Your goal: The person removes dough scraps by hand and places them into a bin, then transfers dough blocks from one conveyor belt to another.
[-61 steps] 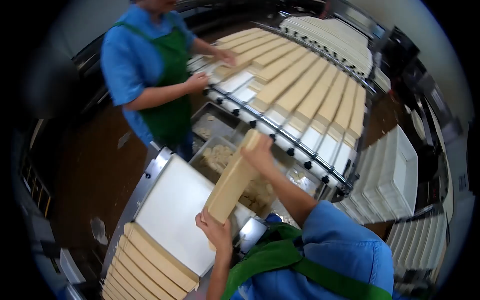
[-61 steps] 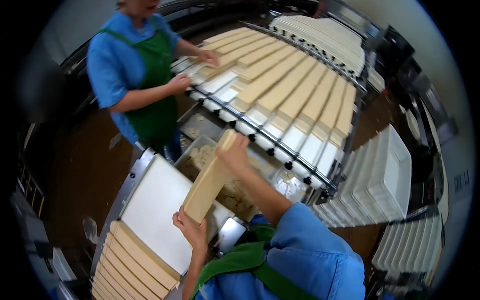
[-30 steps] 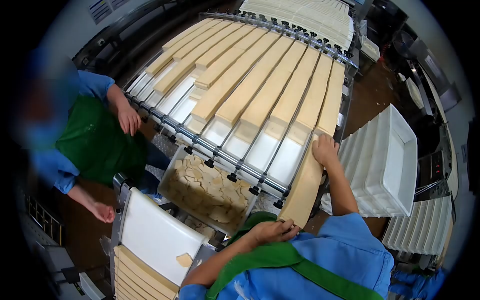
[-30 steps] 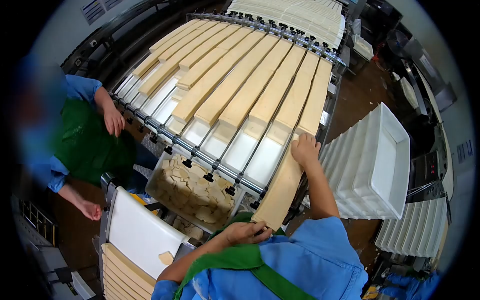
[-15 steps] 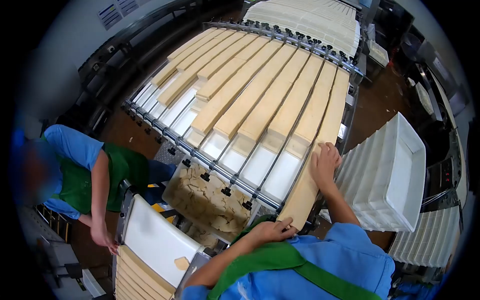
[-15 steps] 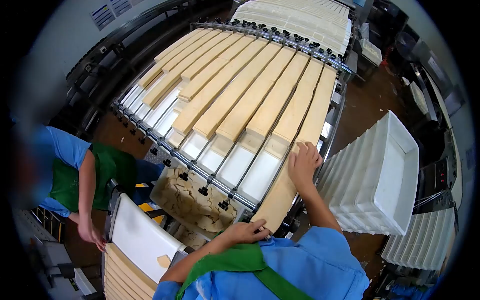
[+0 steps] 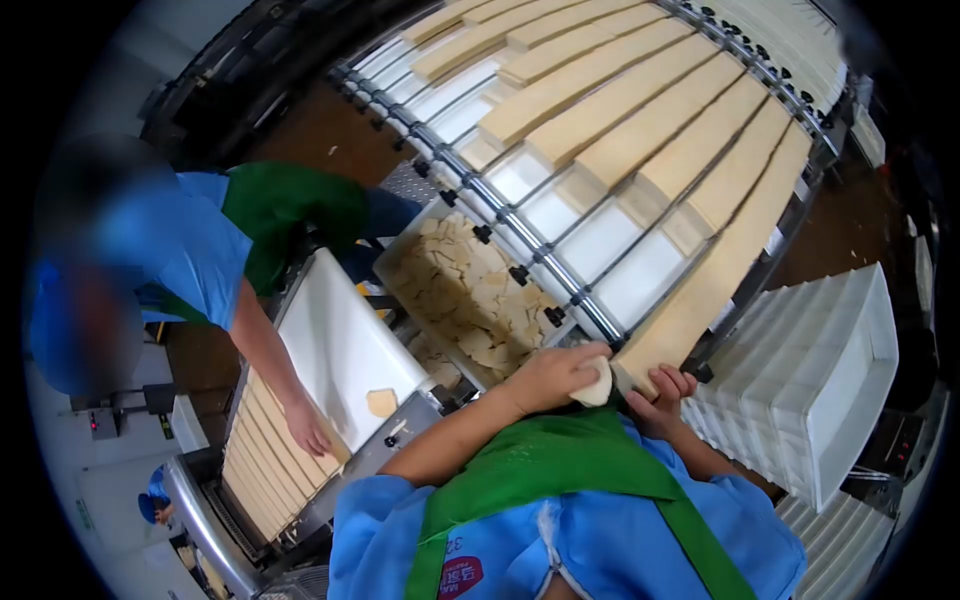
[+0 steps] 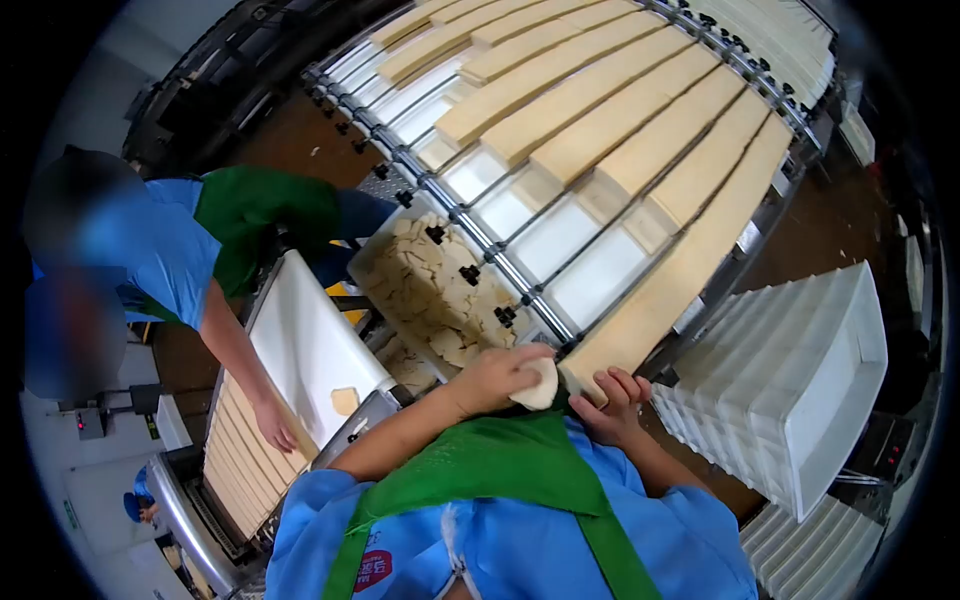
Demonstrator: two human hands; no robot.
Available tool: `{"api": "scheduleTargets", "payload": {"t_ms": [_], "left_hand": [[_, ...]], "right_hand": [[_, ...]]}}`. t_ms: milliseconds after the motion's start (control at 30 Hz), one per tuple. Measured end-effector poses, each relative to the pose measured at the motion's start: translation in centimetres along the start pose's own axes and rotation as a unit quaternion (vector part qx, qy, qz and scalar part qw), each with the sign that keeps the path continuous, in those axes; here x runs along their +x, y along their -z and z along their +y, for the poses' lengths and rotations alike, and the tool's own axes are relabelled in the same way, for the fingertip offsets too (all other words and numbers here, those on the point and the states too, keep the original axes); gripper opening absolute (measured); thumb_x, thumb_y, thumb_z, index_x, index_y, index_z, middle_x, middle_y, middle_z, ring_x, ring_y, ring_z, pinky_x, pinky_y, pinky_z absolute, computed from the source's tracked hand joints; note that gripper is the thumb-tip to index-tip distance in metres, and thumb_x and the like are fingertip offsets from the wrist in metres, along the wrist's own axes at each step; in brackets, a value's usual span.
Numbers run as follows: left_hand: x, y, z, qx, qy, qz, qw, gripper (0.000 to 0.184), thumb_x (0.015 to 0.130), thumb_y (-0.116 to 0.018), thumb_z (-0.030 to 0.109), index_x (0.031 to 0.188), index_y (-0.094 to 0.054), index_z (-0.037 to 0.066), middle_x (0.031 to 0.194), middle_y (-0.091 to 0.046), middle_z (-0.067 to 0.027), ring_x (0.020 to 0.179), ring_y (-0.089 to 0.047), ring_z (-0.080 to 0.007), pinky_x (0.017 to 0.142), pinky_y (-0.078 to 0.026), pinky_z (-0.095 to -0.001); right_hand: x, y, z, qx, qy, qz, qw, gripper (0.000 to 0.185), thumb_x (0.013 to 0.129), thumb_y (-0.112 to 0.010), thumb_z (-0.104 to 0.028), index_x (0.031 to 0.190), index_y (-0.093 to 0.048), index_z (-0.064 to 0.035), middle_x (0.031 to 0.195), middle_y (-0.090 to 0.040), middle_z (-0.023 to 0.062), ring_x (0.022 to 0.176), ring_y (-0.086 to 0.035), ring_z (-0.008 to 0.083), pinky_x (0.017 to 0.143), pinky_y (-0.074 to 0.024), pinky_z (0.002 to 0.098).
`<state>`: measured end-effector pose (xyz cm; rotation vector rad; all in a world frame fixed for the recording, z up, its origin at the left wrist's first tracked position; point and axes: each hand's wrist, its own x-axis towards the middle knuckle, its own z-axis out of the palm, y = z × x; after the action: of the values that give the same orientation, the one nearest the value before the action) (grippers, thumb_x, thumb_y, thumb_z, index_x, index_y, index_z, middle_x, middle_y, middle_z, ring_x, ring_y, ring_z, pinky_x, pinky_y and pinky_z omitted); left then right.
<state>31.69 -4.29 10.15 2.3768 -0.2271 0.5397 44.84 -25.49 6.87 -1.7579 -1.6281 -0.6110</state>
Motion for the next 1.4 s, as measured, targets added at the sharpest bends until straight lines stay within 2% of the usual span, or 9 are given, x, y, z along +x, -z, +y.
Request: {"api": "scheduleTargets", "payload": {"t_ms": [167,267,533,633,733,900,1100,1333,1400], "left_hand": [[-5.8,2.8,-3.1,-0.052,0.175,0.091,0.979,0.03,0.075,-0.064,0.001,0.101,-0.051,0.009,0.122,-0.054,-0.0128,0.097,-0.061,-0.0345,0.076,-0.053,-0.0398],[-8.4,5.5,-2.9,-0.015,0.467,-0.072,0.881,0.045,0.08,-0.06,0.004,0.123,-0.05,0.01,0.136,-0.041,-0.0172,0.107,-0.055,-0.0385,0.088,-0.047,-0.0451],[-20.7,3.8,-4.0,0.272,0.367,0.058,0.888,0.025,0.07,-0.065,0.002,0.096,-0.064,0.004,0.107,-0.06,-0.0129,0.1,-0.056,-0.0325,0.086,-0.046,-0.0402],[-21.2,3.5,-3.7,0.256,0.364,0.093,0.891,0.019,0.072,-0.066,0.003,0.09,-0.065,0.004,0.102,-0.062,-0.0133,0.098,-0.057,-0.0312,0.085,-0.047,-0.0396],[-19.8,3.8,-3.5,0.192,0.407,0.166,0.877,0.015,0.075,-0.065,0.001,0.089,-0.066,0.002,0.1,-0.062,-0.014,0.096,-0.058,-0.0323,0.085,-0.047,-0.0395],[-17.8,3.6,-5.6,0.114,0.455,0.206,0.858,0.019,0.078,-0.064,0.0,0.096,-0.063,0.001,0.106,-0.06,-0.0159,0.097,-0.058,-0.0347,0.085,-0.048,-0.0391],[-14.4,4.4,-17.2,0.083,0.523,0.128,0.839,0.039,0.084,-0.059,0.012,0.12,-0.05,0.003,0.124,-0.049,-0.0201,0.113,-0.048,-0.0383,0.093,-0.043,-0.0415],[-16.9,2.4,-36.5,0.024,0.791,-0.088,0.605,0.051,0.093,-0.048,0.028,0.138,-0.036,0.006,0.15,-0.025,-0.0133,0.135,-0.029,-0.0301,0.109,-0.032,-0.037],[-19.8,1.2,-40.4,0.096,0.757,-0.204,0.614,0.051,0.095,-0.044,0.031,0.139,-0.035,0.006,0.151,-0.025,-0.013,0.136,-0.028,-0.0286,0.109,-0.031,-0.0382]], "right_hand": [[1.9,0.6,-0.1,-0.035,-0.03,-0.062,0.997,0.022,0.066,-0.069,-0.018,0.084,-0.061,-0.0269,0.112,-0.054,0.0073,0.107,-0.052,0.0265,0.094,-0.0263,0.0415],[1.9,0.4,0.5,-0.024,-0.002,-0.063,0.998,0.016,0.066,-0.068,-0.018,0.079,-0.062,-0.0244,0.11,-0.054,0.0087,0.105,-0.053,0.027,0.092,-0.0267,0.041],[0.6,-0.1,0.8,-0.002,-0.022,-0.072,0.997,0.015,0.067,-0.07,-0.016,0.078,-0.062,-0.0236,0.115,-0.052,0.0098,0.104,-0.053,0.0276,0.091,-0.0283,0.0421],[-0.3,0.0,1.4,-0.043,0.009,-0.072,0.996,0.029,0.069,-0.071,-0.019,0.095,-0.06,-0.0207,0.12,-0.05,0.0126,0.107,-0.051,0.0292,0.092,-0.0283,0.0439],[-1.6,0.1,1.5,-0.028,-0.11,-0.082,0.99,0.076,0.073,-0.071,-0.036,0.131,-0.032,-0.0066,0.131,-0.041,0.0242,0.119,-0.042,0.0381,0.096,-0.0281,0.0494],[-0.1,0.1,0.8,-0.031,-0.217,-0.129,0.967,0.082,0.08,-0.061,-0.045,0.139,-0.023,-0.0024,0.142,-0.024,0.0283,0.132,-0.024,0.0448,0.108,-0.0215,0.0538],[-1.6,-0.6,1.0,-0.03,-0.253,-0.084,0.963,0.079,0.081,-0.055,-0.057,0.134,-0.029,-0.0055,0.138,-0.028,0.0288,0.129,-0.029,0.0448,0.104,-0.0272,0.0579],[-1.6,-0.8,1.8,-0.093,-0.232,-0.078,0.965,0.07,0.084,-0.051,-0.057,0.128,-0.038,-0.0041,0.132,-0.038,0.0211,0.122,-0.038,0.0443,0.099,-0.0349,0.0575],[-1.2,-1.2,1.9,-0.11,-0.235,-0.09,0.962,0.069,0.084,-0.051,-0.056,0.128,-0.038,-0.0043,0.131,-0.038,0.0211,0.122,-0.038,0.0441,0.098,-0.0349,0.0574]]}}
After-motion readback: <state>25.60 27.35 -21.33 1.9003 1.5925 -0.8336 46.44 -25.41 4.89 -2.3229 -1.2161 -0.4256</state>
